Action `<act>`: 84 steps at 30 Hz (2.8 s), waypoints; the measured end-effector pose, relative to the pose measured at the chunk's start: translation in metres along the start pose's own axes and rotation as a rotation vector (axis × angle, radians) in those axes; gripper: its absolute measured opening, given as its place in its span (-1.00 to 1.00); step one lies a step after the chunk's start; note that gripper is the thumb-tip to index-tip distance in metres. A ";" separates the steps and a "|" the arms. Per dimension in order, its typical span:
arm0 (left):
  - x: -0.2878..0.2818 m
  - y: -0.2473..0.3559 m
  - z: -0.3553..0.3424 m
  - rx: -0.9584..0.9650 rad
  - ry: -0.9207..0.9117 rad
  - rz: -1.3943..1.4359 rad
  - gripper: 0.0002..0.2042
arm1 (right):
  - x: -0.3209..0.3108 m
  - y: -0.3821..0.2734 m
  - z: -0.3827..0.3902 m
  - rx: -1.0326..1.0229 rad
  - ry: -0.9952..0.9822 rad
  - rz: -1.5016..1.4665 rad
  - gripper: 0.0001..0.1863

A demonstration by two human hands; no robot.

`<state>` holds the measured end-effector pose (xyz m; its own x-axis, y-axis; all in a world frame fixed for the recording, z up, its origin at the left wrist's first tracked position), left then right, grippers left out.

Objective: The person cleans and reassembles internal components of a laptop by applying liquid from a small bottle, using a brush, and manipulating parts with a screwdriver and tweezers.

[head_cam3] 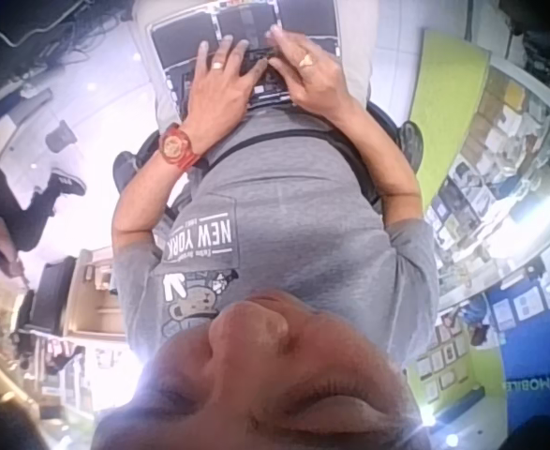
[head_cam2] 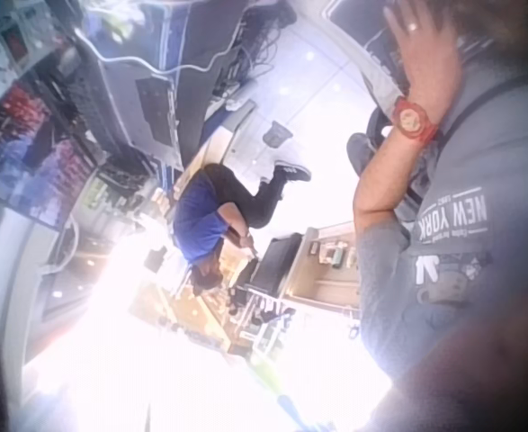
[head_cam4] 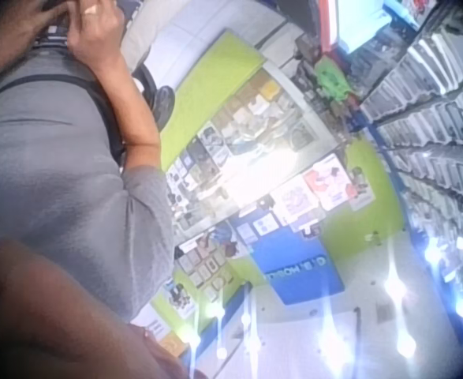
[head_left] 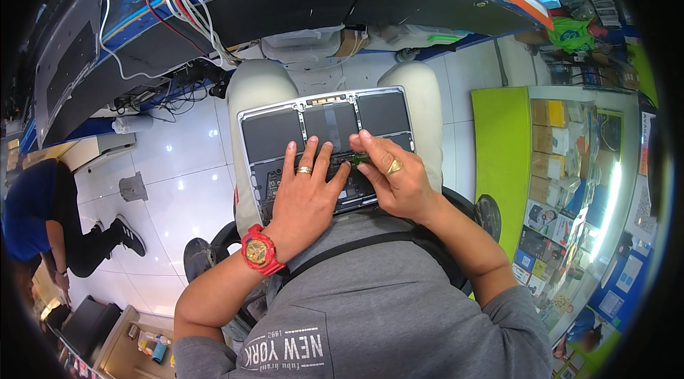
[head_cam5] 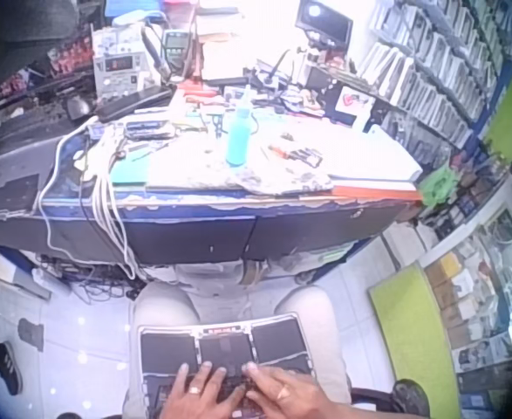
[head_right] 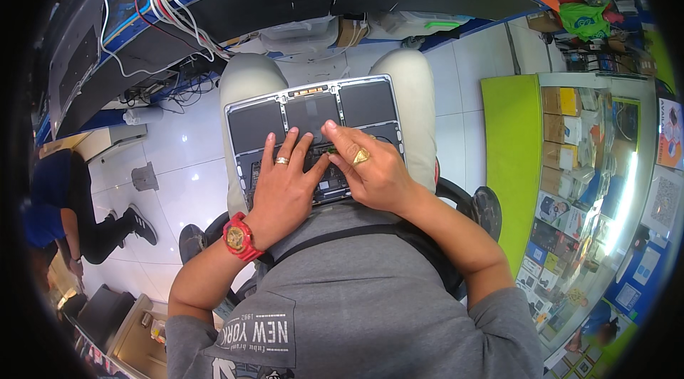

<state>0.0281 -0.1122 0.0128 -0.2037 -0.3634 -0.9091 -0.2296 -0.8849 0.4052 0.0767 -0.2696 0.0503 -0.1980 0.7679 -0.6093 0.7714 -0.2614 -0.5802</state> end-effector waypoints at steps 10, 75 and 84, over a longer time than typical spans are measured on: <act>0.004 -0.001 0.002 -0.018 0.021 0.021 -0.58 | 0.006 -0.007 -0.011 -0.068 -0.149 0.016 -0.37; 0.003 -0.004 0.001 -0.029 0.009 0.040 -0.57 | 0.002 0.002 -0.007 -0.008 -0.104 0.024 -0.36; 0.002 -0.004 0.000 -0.013 -0.003 0.036 -0.56 | 0.005 -0.003 -0.012 -0.036 -0.032 -0.036 -0.33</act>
<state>0.0288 -0.1095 0.0093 -0.2145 -0.3942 -0.8937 -0.2099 -0.8750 0.4363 0.0806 -0.2578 0.0559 -0.2452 0.7569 -0.6057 0.7845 -0.2121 -0.5827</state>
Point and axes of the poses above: each hand's wrist, its own z-axis away from the middle knuckle, its own x-axis out of the palm, y = z × x, the point moved 6 cm from there along -z, towards the middle knuckle, and after that the axes turned 13 degrees about -x, right-handed, at the moved point
